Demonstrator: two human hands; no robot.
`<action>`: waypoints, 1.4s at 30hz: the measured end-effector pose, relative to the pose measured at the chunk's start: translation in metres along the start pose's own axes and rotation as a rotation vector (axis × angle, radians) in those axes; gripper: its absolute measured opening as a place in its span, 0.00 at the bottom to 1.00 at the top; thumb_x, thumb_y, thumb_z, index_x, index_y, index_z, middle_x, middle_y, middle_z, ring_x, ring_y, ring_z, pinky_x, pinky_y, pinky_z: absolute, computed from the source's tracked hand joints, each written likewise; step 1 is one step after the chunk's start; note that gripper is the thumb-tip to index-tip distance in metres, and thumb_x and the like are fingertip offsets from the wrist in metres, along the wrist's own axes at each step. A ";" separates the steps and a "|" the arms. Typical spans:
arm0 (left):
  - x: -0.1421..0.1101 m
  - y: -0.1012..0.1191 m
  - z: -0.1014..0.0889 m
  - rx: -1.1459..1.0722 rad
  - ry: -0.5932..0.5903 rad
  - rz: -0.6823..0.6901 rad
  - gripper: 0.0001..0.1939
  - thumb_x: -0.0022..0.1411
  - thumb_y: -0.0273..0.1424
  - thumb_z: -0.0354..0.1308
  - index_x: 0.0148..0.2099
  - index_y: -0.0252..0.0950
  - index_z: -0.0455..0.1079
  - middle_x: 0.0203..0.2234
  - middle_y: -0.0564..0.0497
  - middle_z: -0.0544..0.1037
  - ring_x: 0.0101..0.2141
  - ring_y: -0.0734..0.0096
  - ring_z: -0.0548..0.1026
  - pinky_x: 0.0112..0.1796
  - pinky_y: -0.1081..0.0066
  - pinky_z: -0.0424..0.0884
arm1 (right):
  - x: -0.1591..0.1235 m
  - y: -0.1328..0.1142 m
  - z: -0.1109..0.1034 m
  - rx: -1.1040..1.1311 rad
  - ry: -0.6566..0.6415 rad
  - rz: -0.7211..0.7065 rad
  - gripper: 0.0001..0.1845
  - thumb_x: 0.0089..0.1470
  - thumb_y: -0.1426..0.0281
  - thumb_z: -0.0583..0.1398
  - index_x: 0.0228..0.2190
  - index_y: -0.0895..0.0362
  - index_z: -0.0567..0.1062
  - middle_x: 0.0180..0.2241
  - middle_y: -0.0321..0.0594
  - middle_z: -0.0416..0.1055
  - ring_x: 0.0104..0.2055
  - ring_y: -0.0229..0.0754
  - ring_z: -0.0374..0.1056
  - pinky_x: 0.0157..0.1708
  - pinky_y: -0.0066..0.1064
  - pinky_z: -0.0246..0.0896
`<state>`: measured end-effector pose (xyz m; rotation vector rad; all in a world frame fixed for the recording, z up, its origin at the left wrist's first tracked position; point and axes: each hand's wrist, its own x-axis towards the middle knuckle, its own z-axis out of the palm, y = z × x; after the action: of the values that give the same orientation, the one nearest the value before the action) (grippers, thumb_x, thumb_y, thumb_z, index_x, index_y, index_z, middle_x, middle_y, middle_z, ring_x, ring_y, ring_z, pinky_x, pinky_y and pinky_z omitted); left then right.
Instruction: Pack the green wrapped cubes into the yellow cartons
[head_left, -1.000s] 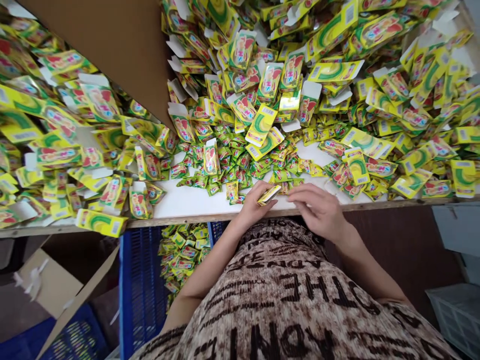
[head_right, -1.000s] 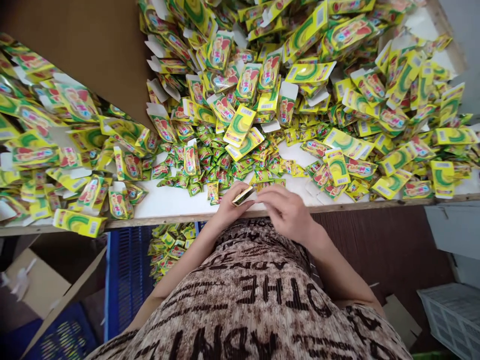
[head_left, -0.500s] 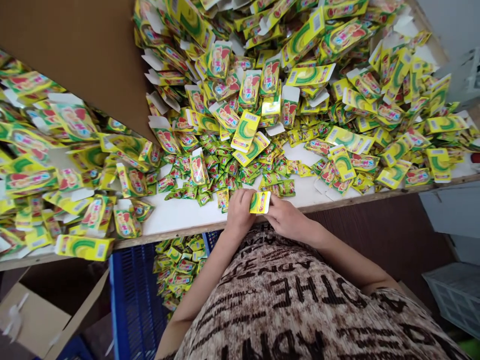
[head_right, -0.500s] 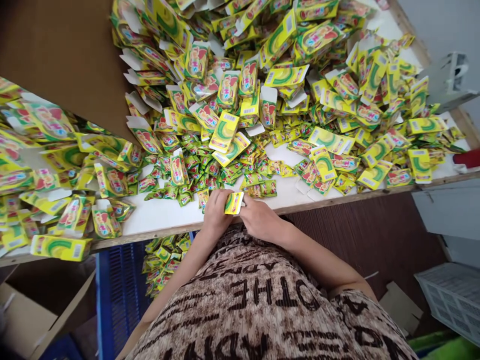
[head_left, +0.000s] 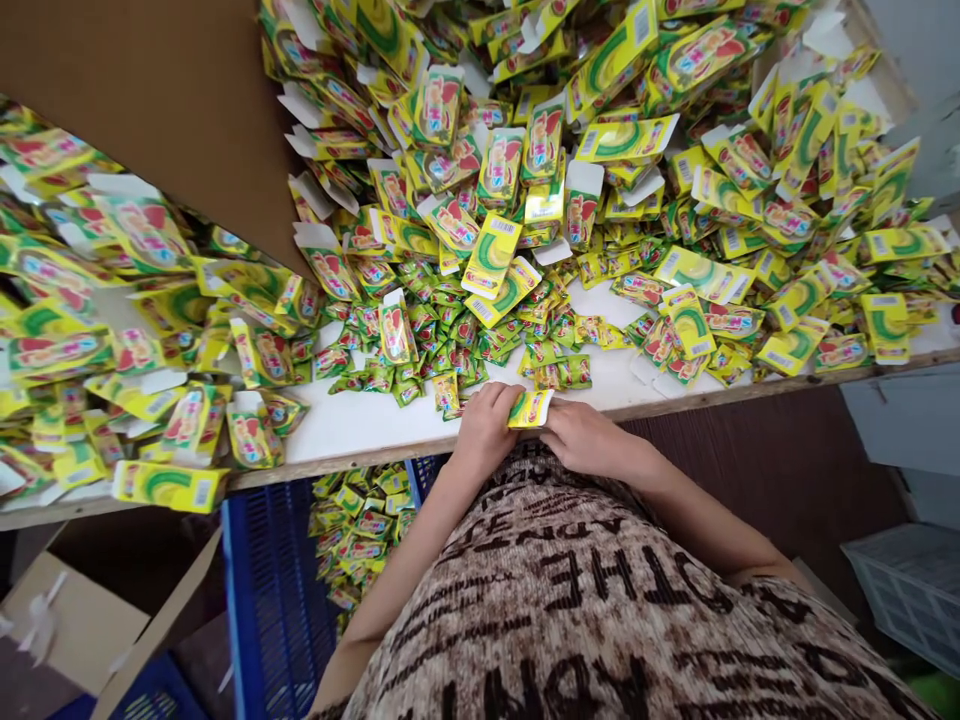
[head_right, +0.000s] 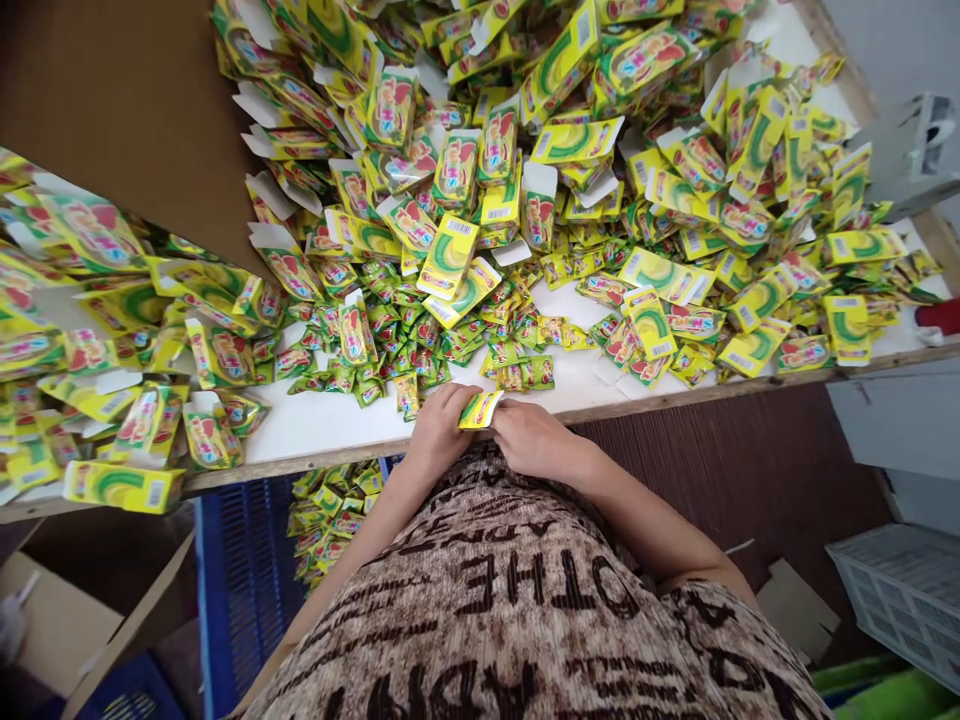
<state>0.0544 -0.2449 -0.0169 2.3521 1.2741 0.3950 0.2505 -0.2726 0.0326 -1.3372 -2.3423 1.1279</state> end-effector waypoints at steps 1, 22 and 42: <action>0.000 0.000 0.000 0.003 -0.017 -0.009 0.19 0.58 0.22 0.55 0.52 0.36 0.69 0.42 0.42 0.76 0.44 0.54 0.73 0.43 0.60 0.69 | -0.007 -0.001 -0.009 0.008 0.029 -0.015 0.19 0.56 0.79 0.57 0.49 0.61 0.74 0.50 0.54 0.75 0.54 0.52 0.71 0.54 0.46 0.67; 0.007 -0.004 0.008 -1.060 0.192 -0.485 0.24 0.51 0.41 0.70 0.46 0.35 0.70 0.40 0.48 0.80 0.42 0.66 0.77 0.46 0.67 0.73 | -0.028 0.096 -0.008 -0.061 0.736 0.542 0.14 0.58 0.60 0.60 0.36 0.57 0.77 0.35 0.47 0.77 0.38 0.48 0.72 0.41 0.41 0.69; 0.004 -0.009 0.013 -1.121 0.104 -0.441 0.22 0.55 0.42 0.68 0.48 0.35 0.73 0.42 0.47 0.80 0.44 0.63 0.77 0.48 0.66 0.70 | 0.064 0.152 -0.106 0.012 0.190 0.312 0.17 0.40 0.70 0.71 0.36 0.55 0.82 0.32 0.38 0.76 0.36 0.44 0.69 0.39 0.34 0.62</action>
<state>0.0556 -0.2404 -0.0321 1.1023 1.1210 0.8142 0.3670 -0.1225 -0.0143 -1.7662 -2.0389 1.0371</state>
